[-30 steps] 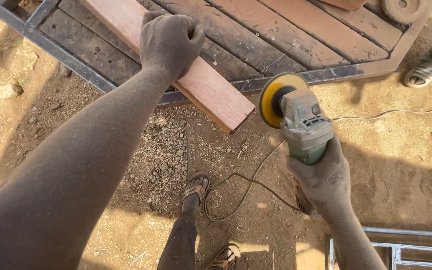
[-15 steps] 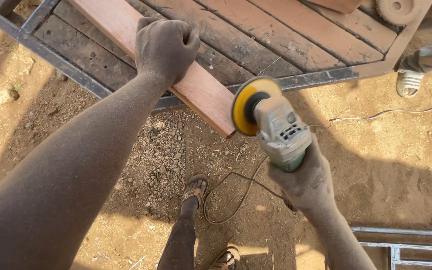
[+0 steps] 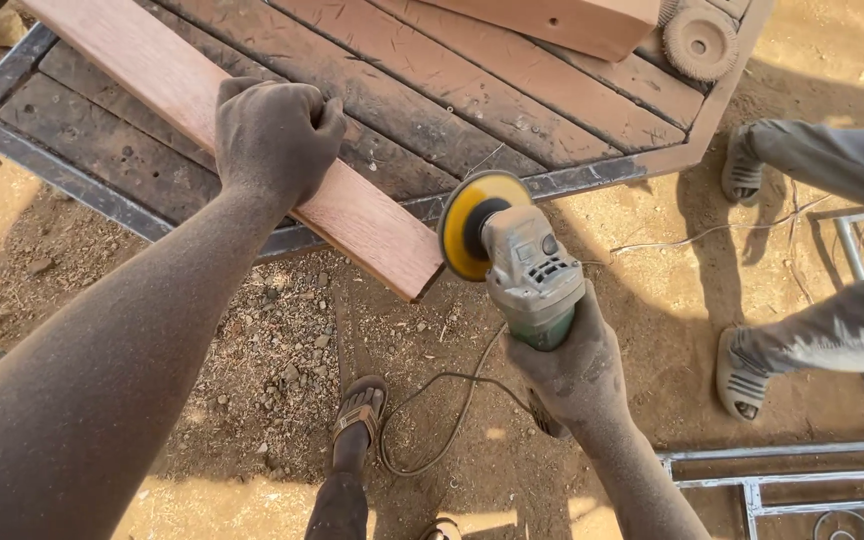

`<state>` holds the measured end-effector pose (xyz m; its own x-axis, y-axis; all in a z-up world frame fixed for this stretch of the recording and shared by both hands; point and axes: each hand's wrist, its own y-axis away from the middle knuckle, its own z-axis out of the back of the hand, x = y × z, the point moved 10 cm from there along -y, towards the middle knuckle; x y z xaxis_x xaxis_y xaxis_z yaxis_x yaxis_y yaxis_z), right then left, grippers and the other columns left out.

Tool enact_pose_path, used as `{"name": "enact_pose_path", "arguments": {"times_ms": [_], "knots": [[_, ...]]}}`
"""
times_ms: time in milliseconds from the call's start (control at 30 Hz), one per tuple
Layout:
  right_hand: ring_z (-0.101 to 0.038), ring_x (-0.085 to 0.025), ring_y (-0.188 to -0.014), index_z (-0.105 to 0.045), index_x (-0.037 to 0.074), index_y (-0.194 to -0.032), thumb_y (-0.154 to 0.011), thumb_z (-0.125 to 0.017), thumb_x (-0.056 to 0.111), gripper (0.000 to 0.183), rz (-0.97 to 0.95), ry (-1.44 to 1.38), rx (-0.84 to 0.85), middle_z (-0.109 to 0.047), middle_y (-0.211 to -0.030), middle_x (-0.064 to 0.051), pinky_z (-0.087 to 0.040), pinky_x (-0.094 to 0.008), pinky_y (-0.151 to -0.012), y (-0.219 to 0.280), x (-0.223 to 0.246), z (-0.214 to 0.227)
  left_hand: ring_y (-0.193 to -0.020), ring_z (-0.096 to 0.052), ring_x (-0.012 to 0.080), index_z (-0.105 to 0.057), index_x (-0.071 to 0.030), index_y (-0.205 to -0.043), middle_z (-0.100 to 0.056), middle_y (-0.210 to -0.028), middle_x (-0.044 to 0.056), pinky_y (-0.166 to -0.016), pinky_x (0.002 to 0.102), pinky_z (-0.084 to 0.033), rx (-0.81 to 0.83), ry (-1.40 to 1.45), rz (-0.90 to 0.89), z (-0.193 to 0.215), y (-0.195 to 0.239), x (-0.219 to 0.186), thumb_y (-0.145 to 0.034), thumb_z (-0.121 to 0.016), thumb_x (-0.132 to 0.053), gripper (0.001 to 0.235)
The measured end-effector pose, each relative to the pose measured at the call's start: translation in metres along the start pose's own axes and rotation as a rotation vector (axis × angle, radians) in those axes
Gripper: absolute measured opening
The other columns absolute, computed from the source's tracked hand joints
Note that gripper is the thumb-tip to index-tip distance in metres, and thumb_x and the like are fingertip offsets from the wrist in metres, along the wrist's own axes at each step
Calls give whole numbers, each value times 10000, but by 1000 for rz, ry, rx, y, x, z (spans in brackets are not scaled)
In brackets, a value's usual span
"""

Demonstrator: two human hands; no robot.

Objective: Sanding the edges and surfaces of wooden planks using an angle grinder

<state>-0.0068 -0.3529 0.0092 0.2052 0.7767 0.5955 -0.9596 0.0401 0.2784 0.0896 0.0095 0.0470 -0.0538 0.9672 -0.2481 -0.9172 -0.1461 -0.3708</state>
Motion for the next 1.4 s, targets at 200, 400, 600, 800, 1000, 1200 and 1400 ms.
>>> {"name": "enact_pose_path", "arguments": {"times_ms": [200, 400, 600, 800, 1000, 1200, 1400], "knots": [[-657, -314, -670, -584, 200, -1018, -600, -816, 344, 500, 190, 11, 70, -743, -811, -30, -515, -404, -654, 16, 6, -17, -497, -557, 266, -535, -189, -547, -544, -491, 9, -904, 378, -420, -6, -57, 0, -4, 0, 3, -1072, -648, -394, 576], [-644, -250, -717, -578, 175, -1138, -651, -773, 365, 558, -87, 32, 14, -732, -881, -46, -498, -428, -661, -7, -4, 16, -546, -584, 272, -585, -185, -576, -590, -539, 16, -923, 398, -406, 30, -42, 10, -5, -1, 5, -1072, -645, -385, 538], [-647, -176, -820, -622, 199, -1210, -626, -798, 269, 614, -234, -129, 6, -739, -987, -20, -512, -376, -712, 13, -2, 23, -525, -593, 258, -627, -176, -572, -582, -500, 19, -924, 394, -400, 56, -42, 26, -2, -4, 3, -1043, -631, -360, 506], [-544, -133, -749, -601, 172, -1104, -645, -833, 271, 523, -59, -90, -21, -702, -857, -18, -477, -364, -691, 8, -10, 11, -448, -494, 217, -480, -210, -533, -453, -441, -28, -899, 376, -415, -31, 7, 3, -2, -3, 4, -1030, -674, -352, 552], [-678, -416, -972, -562, 161, -1192, -630, -824, 412, 669, -75, 89, 12, -747, -1048, -138, -486, -495, -772, 1, -4, 5, -478, -539, 273, -493, -204, -535, -503, -454, 2, -886, 385, -418, -68, -10, -9, -3, -2, 6, -1001, -652, -360, 517], [-685, -428, -778, -557, 180, -1092, -609, -822, 349, 575, 61, 128, 104, -765, -863, -91, -509, -462, -700, 18, 8, -12, -466, -530, 241, -470, -193, -517, -489, -449, -8, -923, 386, -423, -101, -15, -28, 1, -1, 2, -993, -656, -334, 530], [-646, -427, -733, -523, 147, -1056, -603, -796, 316, 555, 62, 54, 2, -733, -860, -135, -487, -477, -691, 10, -2, -1, -475, -536, 243, -531, -203, -539, -500, -452, -11, -913, 385, -410, -47, 2, -7, 1, -1, 2, -1007, -654, -336, 502]]}}
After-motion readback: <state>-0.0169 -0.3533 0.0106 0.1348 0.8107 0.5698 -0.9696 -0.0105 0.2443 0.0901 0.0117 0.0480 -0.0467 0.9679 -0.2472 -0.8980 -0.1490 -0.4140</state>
